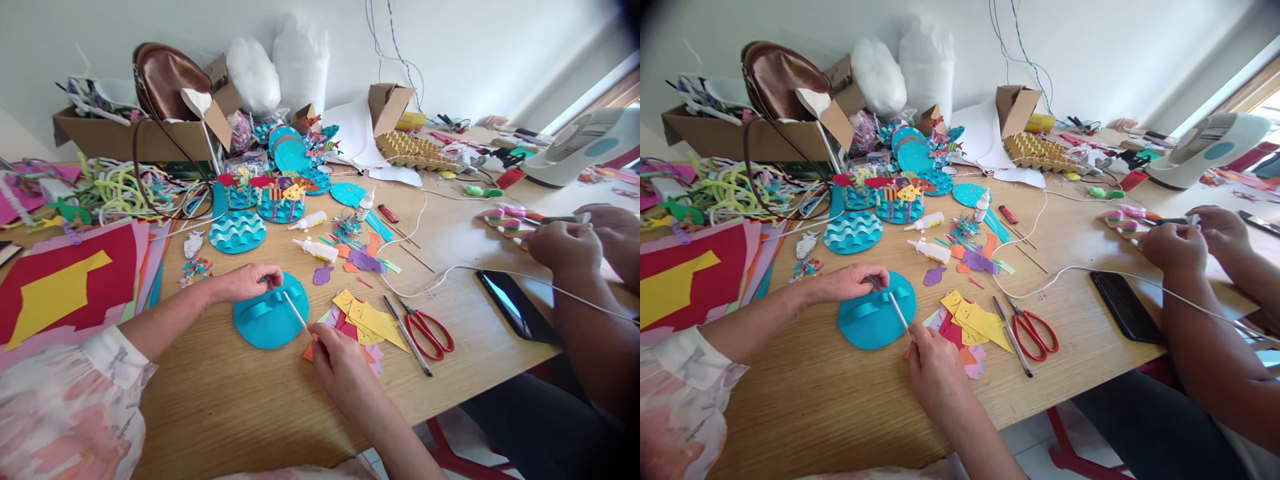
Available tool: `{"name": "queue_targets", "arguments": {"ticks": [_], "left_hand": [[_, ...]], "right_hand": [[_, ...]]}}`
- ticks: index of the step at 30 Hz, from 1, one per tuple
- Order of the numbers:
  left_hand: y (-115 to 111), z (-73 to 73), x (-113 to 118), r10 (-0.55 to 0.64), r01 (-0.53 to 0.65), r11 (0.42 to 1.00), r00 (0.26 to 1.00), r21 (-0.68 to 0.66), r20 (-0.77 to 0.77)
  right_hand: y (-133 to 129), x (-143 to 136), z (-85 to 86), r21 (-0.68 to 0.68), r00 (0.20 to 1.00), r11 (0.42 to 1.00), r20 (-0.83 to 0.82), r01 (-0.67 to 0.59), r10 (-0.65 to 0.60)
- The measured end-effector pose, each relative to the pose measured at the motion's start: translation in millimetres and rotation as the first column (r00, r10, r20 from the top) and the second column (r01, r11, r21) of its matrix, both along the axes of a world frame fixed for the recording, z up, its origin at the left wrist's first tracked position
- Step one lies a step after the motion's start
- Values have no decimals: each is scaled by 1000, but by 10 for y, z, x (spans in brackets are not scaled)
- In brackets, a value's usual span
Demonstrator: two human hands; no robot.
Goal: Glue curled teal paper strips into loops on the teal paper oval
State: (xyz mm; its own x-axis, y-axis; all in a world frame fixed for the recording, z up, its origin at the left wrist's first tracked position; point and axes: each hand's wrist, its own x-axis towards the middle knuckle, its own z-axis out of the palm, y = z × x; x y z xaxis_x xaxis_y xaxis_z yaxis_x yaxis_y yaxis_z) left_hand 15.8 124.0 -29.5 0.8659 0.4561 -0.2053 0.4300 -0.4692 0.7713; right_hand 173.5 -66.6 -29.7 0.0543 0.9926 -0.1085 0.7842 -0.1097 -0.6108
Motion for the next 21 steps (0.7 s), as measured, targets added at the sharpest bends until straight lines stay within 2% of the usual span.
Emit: {"name": "queue_targets", "arguments": {"ticks": [3, 6, 8, 11, 13, 18, 21], "left_hand": [[21, 50, -107, 25, -24, 995, 1000, 101, -6], [27, 54, -234, -31, 45, 967, 998, 251, -60], [3, 34, -293, -46, 79, 943, 993, 323, -107], [-61, 8, -326, 17, 43, 917, 989, 398, -148], [-99, 6, -320, 64, 12, 905, 985, 424, -163], [-113, 22, -261, 167, -67, 902, 965, 427, -202], [-83, 8, -245, 179, -75, 910, 958, 408, -223]], "right_hand": [[-7, 40, -35, 61, 998, 997, -45, 39, -36], [-37, 36, -93, 89, 974, 984, -183, 153, -135], [-57, -12, -142, -5, 921, 979, -339, 202, -191], [-69, -108, -206, -220, 786, 958, -552, 185, -279], [-60, -148, -231, -288, 719, 938, -609, 194, -336], [10, -144, -230, -237, 700, 942, -631, 237, -335], [46, -136, -213, -241, 645, 941, -685, 239, -339]]}}
